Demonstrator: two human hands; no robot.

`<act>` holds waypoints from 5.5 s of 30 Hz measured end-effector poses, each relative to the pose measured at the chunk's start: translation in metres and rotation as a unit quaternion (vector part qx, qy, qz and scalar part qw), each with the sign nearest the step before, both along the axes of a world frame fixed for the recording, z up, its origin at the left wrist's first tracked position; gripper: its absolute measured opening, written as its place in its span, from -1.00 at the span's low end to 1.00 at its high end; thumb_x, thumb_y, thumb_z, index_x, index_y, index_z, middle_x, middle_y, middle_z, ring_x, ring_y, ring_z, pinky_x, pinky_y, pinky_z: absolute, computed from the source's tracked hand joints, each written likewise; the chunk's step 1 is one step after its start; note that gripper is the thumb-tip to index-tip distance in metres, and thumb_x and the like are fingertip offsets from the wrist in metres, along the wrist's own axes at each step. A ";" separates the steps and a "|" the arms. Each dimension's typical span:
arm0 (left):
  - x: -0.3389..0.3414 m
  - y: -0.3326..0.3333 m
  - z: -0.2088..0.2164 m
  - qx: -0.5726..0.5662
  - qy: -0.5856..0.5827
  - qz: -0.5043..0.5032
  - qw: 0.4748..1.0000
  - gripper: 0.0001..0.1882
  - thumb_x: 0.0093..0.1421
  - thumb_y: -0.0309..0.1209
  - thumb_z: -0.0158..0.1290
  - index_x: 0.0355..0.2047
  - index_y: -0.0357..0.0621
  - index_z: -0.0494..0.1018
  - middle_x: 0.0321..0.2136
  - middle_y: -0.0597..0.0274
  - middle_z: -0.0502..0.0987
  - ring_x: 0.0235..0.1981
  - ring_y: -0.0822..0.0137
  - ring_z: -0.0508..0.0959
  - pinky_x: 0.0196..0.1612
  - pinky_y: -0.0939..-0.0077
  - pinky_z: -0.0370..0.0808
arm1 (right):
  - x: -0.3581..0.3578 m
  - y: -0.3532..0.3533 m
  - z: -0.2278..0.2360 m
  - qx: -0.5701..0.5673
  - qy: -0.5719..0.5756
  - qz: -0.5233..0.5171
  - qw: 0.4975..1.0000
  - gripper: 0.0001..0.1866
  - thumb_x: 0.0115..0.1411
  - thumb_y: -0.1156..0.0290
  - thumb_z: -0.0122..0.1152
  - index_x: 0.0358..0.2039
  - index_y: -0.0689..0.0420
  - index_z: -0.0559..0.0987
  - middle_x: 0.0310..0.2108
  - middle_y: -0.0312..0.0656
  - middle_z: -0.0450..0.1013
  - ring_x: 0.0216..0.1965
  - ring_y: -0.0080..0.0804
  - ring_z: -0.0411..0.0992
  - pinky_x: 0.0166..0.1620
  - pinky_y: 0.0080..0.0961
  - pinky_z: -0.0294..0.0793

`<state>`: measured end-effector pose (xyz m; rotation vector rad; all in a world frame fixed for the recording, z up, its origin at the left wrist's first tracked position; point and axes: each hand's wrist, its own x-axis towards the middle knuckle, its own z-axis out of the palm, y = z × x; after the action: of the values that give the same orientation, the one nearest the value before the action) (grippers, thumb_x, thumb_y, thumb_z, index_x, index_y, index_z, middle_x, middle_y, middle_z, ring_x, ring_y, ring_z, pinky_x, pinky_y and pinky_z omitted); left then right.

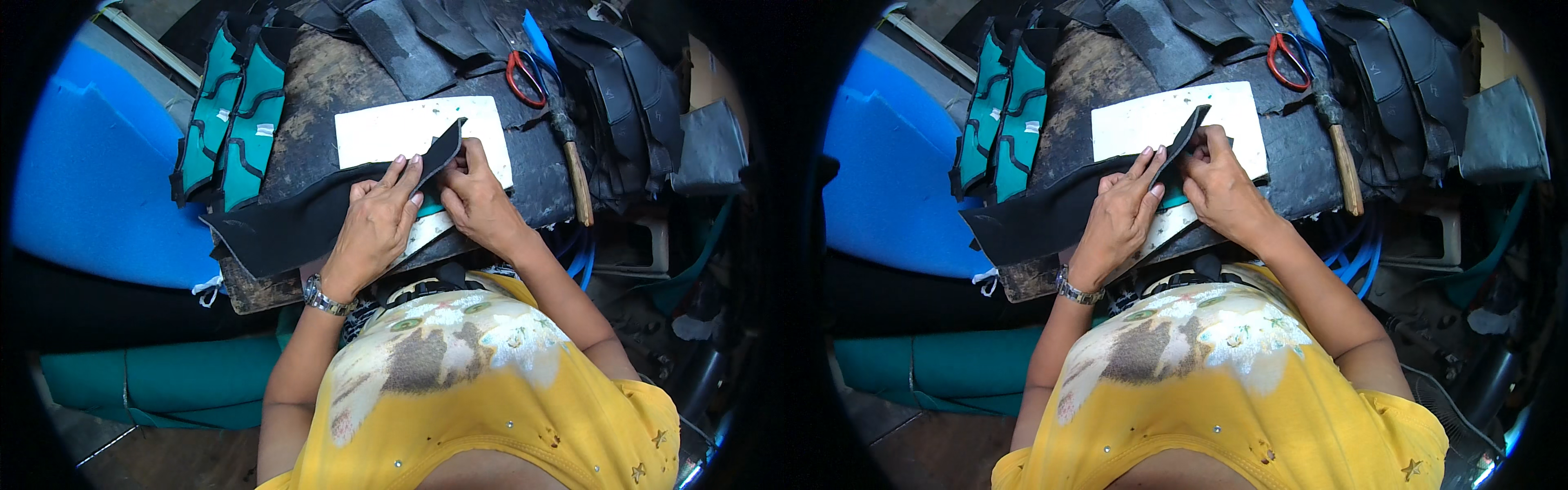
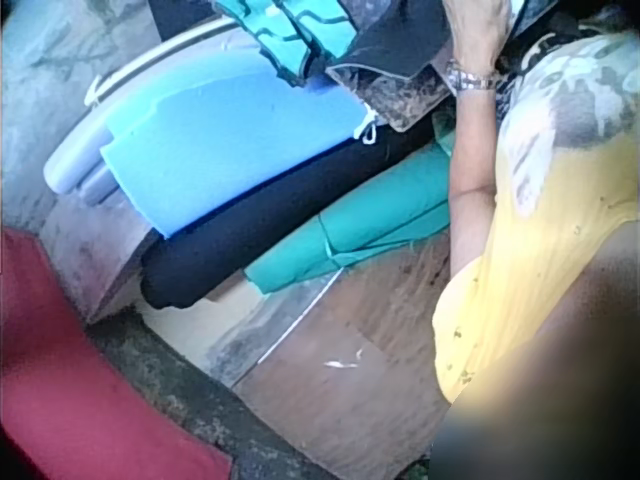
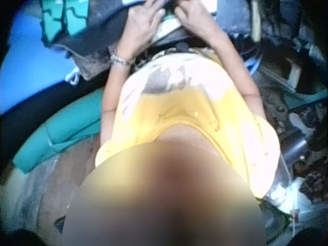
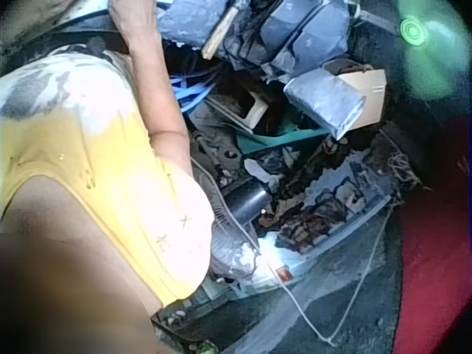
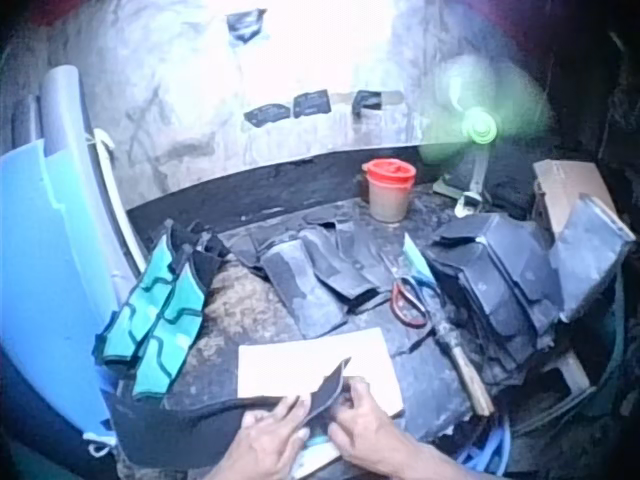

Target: The person assembles green life jackets by hand, attaching black fabric strips to the edges. They use a hammer to press the strips into place and scissors to trim excess material. The person works on multiple life jackets, stacking them as they complete each one.

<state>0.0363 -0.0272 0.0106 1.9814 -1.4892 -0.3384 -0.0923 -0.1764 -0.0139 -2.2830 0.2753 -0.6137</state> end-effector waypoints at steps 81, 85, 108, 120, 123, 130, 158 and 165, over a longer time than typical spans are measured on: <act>-0.030 0.008 -0.022 -0.104 -0.177 0.033 0.978 -0.64 0.13 -0.48 0.13 -0.06 -0.36 0.53 -0.10 0.05 0.52 0.04 0.16 0.48 0.21 -0.09 0.26 | -0.084 -0.047 0.049 -0.029 0.117 -0.287 0.950 -0.35 0.39 0.43 0.10 0.45 -0.07 0.18 -0.21 -0.01 0.55 -0.28 -0.37 0.52 -0.13 -0.37 0.53; -0.030 0.005 -0.023 -0.155 -0.206 0.035 0.966 -0.71 0.05 -0.54 0.11 -0.20 -0.44 0.57 -0.24 0.07 0.54 -0.18 0.21 0.52 0.04 0.11 0.41 | -0.058 -0.019 0.066 -0.108 0.067 -0.066 0.990 -0.30 0.30 0.47 0.23 0.42 -0.01 0.22 -0.33 0.00 0.54 -0.43 -0.26 0.54 -0.27 -0.34 0.58; -0.026 0.003 -0.025 -0.192 -0.241 -0.009 0.951 -0.83 -0.01 -0.51 0.11 -0.40 -0.35 0.57 -0.43 0.15 0.51 -0.40 0.29 0.49 -0.35 0.42 0.41 | -0.004 -0.001 0.059 -0.140 0.187 0.079 0.969 -0.26 0.32 0.38 0.16 0.45 -0.04 0.10 -0.33 0.07 0.54 -0.42 0.14 0.54 -0.35 -0.01 0.54; -0.032 0.007 -0.026 -0.183 -0.271 0.034 0.944 -0.75 -0.02 -0.50 0.14 -0.31 -0.38 0.59 -0.34 0.08 0.59 -0.38 0.27 0.57 -0.33 0.44 0.50 | 0.013 0.000 0.081 -0.240 0.171 0.076 0.952 -0.29 0.30 0.34 0.19 0.43 -0.11 0.18 -0.40 0.00 0.52 -0.46 0.04 0.55 -0.41 -0.08 0.55; -0.031 0.007 -0.026 -0.178 -0.263 0.023 0.948 -0.73 -0.01 -0.51 0.15 -0.27 -0.37 0.60 -0.32 0.06 0.60 -0.38 0.25 0.58 -0.34 0.43 0.50 | 0.009 -0.003 0.074 -0.168 0.109 0.089 0.976 -0.31 0.29 0.36 0.19 0.41 -0.13 0.22 -0.39 -0.04 0.52 -0.46 0.00 0.55 -0.40 -0.13 0.55; -0.030 0.006 -0.023 -0.166 -0.265 0.025 0.950 -0.71 0.02 -0.49 0.20 -0.22 -0.35 0.60 -0.31 0.06 0.62 -0.38 0.27 0.58 -0.37 0.43 0.48 | -0.023 -0.023 0.069 -0.200 0.074 0.052 0.976 -0.32 0.27 0.38 0.22 0.38 -0.16 0.27 -0.38 -0.09 0.52 -0.42 -0.06 0.56 -0.38 -0.17 0.56; -0.012 -0.003 -0.006 -0.100 -0.217 -0.031 0.971 -0.89 0.13 -0.50 0.04 -0.31 -0.19 0.44 0.07 -0.03 0.53 0.00 0.15 0.51 0.08 0.22 0.39 | -0.063 -0.039 0.039 -0.173 0.083 -0.093 0.977 -0.36 0.24 0.47 0.24 0.33 -0.04 0.33 -0.31 0.01 0.54 -0.34 0.06 0.56 -0.34 -0.16 0.55; 0.009 0.004 -0.002 -0.084 -0.196 -0.076 0.974 -0.92 0.14 -0.49 0.06 -0.33 -0.14 0.45 0.05 0.10 0.56 0.01 0.21 0.54 0.25 0.12 0.33 | -0.112 -0.042 0.024 -0.189 0.065 -0.054 0.978 -0.44 0.12 0.59 0.29 0.17 0.09 0.47 -0.37 -0.02 0.49 -0.41 -0.01 0.55 -0.38 -0.22 0.53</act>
<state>0.0451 -0.0233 0.0089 1.8747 -1.8515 0.1248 -0.2040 -0.2183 0.0100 -2.6941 0.3736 -0.6149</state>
